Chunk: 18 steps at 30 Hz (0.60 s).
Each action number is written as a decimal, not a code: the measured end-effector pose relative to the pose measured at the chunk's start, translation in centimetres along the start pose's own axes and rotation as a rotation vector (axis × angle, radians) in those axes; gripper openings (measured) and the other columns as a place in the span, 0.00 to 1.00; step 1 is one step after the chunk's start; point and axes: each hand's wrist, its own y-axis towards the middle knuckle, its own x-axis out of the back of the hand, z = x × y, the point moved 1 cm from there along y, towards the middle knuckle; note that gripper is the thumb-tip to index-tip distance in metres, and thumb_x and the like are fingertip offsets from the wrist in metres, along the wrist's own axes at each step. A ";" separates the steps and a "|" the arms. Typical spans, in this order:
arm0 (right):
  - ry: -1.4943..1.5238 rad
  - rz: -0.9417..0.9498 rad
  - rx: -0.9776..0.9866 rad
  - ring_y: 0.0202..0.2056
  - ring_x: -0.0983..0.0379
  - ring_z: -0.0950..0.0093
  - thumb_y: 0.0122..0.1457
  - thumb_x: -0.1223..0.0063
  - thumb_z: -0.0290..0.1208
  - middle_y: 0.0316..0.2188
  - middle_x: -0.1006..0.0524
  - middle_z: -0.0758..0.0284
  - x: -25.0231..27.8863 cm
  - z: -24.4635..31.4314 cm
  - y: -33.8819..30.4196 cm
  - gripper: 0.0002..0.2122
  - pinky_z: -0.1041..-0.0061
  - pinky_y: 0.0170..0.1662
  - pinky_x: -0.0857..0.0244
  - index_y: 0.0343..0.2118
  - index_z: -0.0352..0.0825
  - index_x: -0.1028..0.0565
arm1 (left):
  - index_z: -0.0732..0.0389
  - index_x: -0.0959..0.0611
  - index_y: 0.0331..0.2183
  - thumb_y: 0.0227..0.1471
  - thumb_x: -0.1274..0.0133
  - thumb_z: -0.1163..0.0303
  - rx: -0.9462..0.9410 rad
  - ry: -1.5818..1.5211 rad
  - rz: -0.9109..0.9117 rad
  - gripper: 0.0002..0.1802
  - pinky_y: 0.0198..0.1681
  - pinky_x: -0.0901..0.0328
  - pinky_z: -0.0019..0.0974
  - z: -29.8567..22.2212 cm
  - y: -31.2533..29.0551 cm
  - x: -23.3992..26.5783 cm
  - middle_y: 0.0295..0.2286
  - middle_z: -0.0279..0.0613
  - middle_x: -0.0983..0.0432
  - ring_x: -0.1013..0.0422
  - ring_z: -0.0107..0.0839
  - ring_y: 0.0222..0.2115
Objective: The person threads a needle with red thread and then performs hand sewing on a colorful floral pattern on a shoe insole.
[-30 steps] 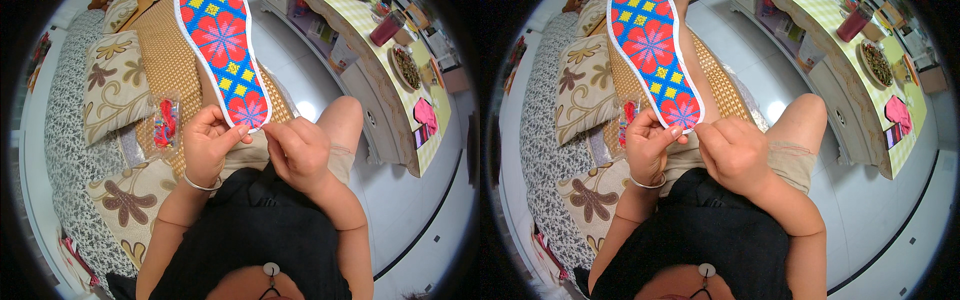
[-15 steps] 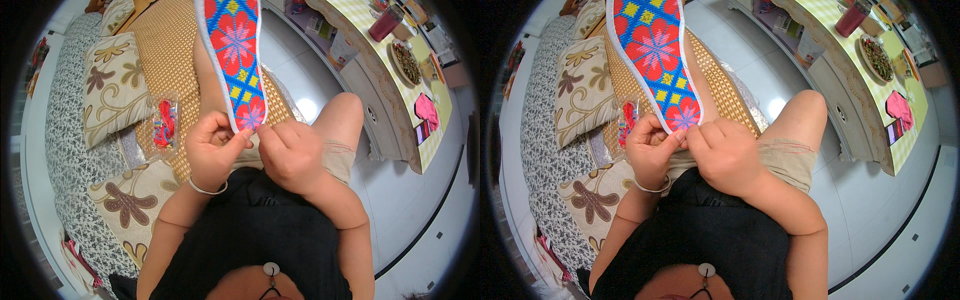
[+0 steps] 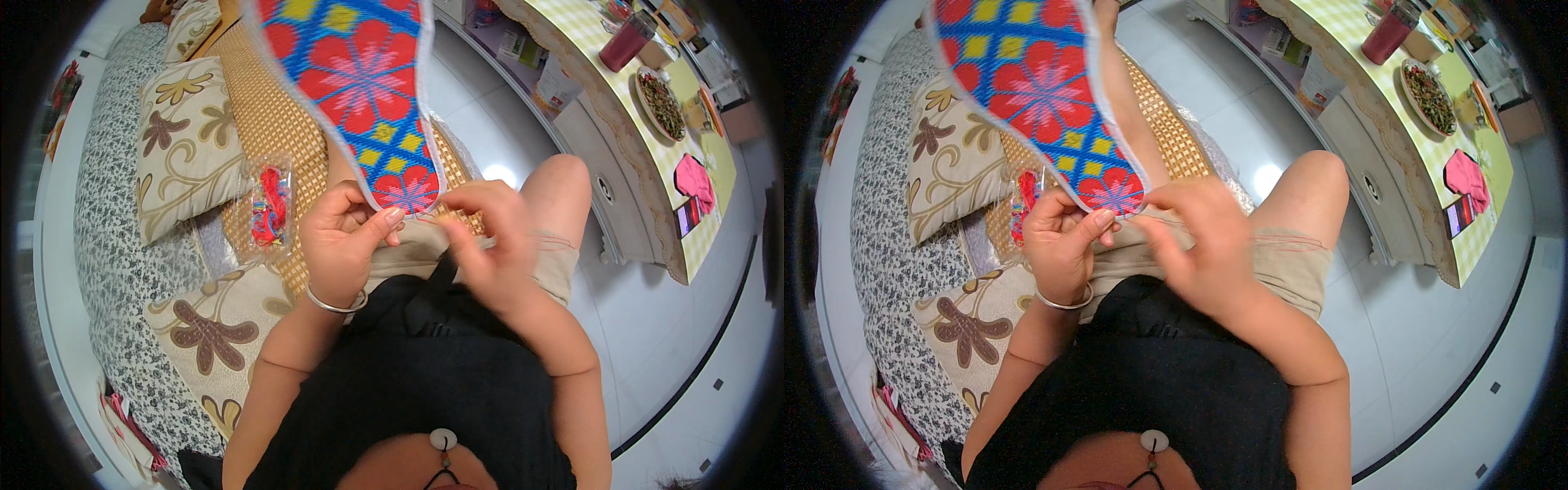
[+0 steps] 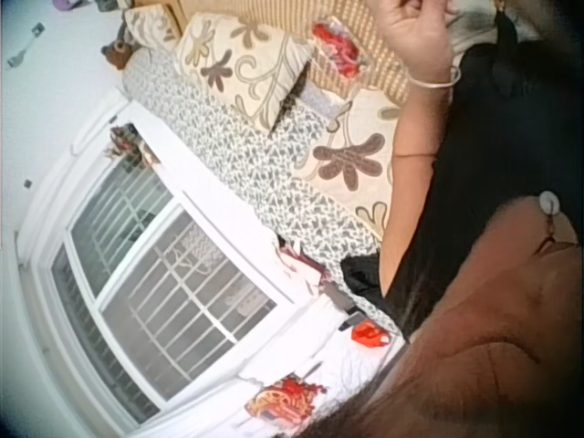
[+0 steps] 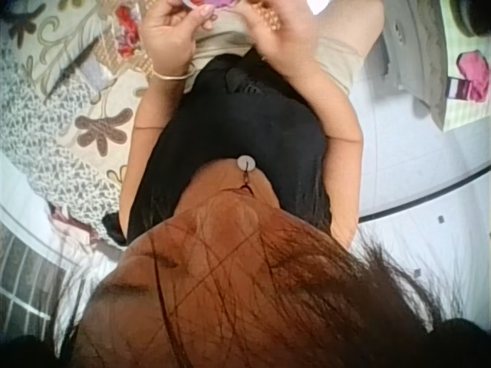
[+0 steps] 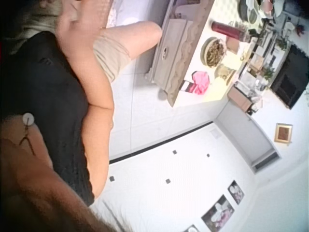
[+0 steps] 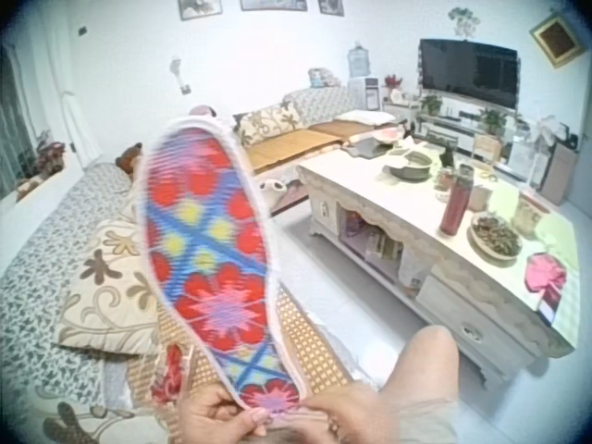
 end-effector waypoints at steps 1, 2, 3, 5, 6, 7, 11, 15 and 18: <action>0.070 0.000 -0.135 0.25 0.28 0.72 0.51 0.45 0.24 0.24 0.25 0.64 0.6 0.1 0.2 0.03 0.78 0.29 0.36 0.25 0.30 0.26 | 0.70 0.26 0.31 0.46 0.46 0.85 0.001 -0.033 0.010 0.07 0.27 0.32 0.25 -0.2 -0.1 0.3 0.29 0.46 0.25 0.30 0.22 0.23; 0.297 0.063 -0.336 0.26 0.28 0.74 0.51 0.45 0.24 0.25 0.24 0.65 0.6 -0.4 0.1 0.04 0.79 0.30 0.36 0.26 0.30 0.25 | 0.71 0.25 0.32 0.46 0.46 0.85 0.003 -0.069 0.031 0.08 0.27 0.33 0.25 -0.3 0.0 0.4 0.29 0.46 0.25 0.30 0.23 0.23; 0.525 0.127 -0.536 0.27 0.28 0.76 0.52 0.44 0.25 0.26 0.23 0.65 0.4 -1.1 0.0 0.04 0.80 0.32 0.36 0.26 0.29 0.25 | 0.71 0.24 0.34 0.45 0.45 0.85 0.036 -0.106 0.059 0.11 0.27 0.33 0.24 -0.2 0.1 0.4 0.29 0.45 0.24 0.30 0.23 0.25; 0.969 0.294 -0.870 0.30 0.28 0.81 0.55 0.45 0.26 0.30 0.22 0.68 0.0 -1.1 -0.2 0.05 0.82 0.35 0.35 0.29 0.29 0.24 | 0.70 0.24 0.35 0.45 0.45 0.84 0.061 -0.134 0.088 0.11 0.27 0.34 0.23 0.2 0.0 0.3 0.29 0.43 0.24 0.29 0.23 0.25; 1.085 0.303 -0.937 0.30 0.28 0.81 0.54 0.45 0.26 0.29 0.22 0.68 -0.3 -1.1 -0.4 0.05 0.83 0.35 0.35 0.30 0.29 0.24 | 0.69 0.24 0.35 0.45 0.45 0.84 0.075 -0.148 0.102 0.12 0.27 0.34 0.22 0.3 0.0 0.3 0.29 0.43 0.24 0.29 0.22 0.26; 1.201 0.312 -1.003 0.30 0.28 0.81 0.54 0.45 0.26 0.29 0.22 0.67 -0.7 -1.3 -0.7 0.05 0.84 0.35 0.35 0.31 0.30 0.24 | 0.68 0.23 0.35 0.44 0.45 0.84 0.071 -0.128 0.111 0.12 0.27 0.34 0.22 0.4 0.0 0.5 0.30 0.41 0.23 0.29 0.22 0.26; 1.428 0.393 -1.050 0.26 0.31 0.82 0.54 0.45 0.26 0.28 0.23 0.66 -1.6 -1.8 -1.5 0.06 0.86 0.28 0.40 0.32 0.30 0.24 | 0.67 0.22 0.35 0.43 0.43 0.84 0.070 -0.124 0.111 0.12 0.27 0.34 0.22 0.0 -0.2 0.5 0.30 0.40 0.23 0.29 0.21 0.26; 1.435 0.386 -1.094 0.24 0.34 0.82 0.53 0.46 0.25 0.26 0.24 0.66 -1.9 -1.5 -1.9 0.05 0.86 0.26 0.43 0.31 0.30 0.25 | 0.66 0.22 0.34 0.43 0.42 0.84 0.061 -0.026 0.114 0.12 0.27 0.34 0.22 -0.4 -0.7 0.7 0.30 0.39 0.23 0.28 0.21 0.27; 1.485 0.327 -1.140 0.24 0.34 0.82 0.52 0.46 0.24 0.25 0.25 0.66 -1.8 -0.6 -1.7 0.03 0.87 0.25 0.44 0.29 0.30 0.25 | 0.65 0.22 0.34 0.42 0.43 0.85 0.067 0.029 0.164 0.13 0.29 0.33 0.23 -0.4 -1.0 1.1 0.31 0.40 0.22 0.27 0.23 0.29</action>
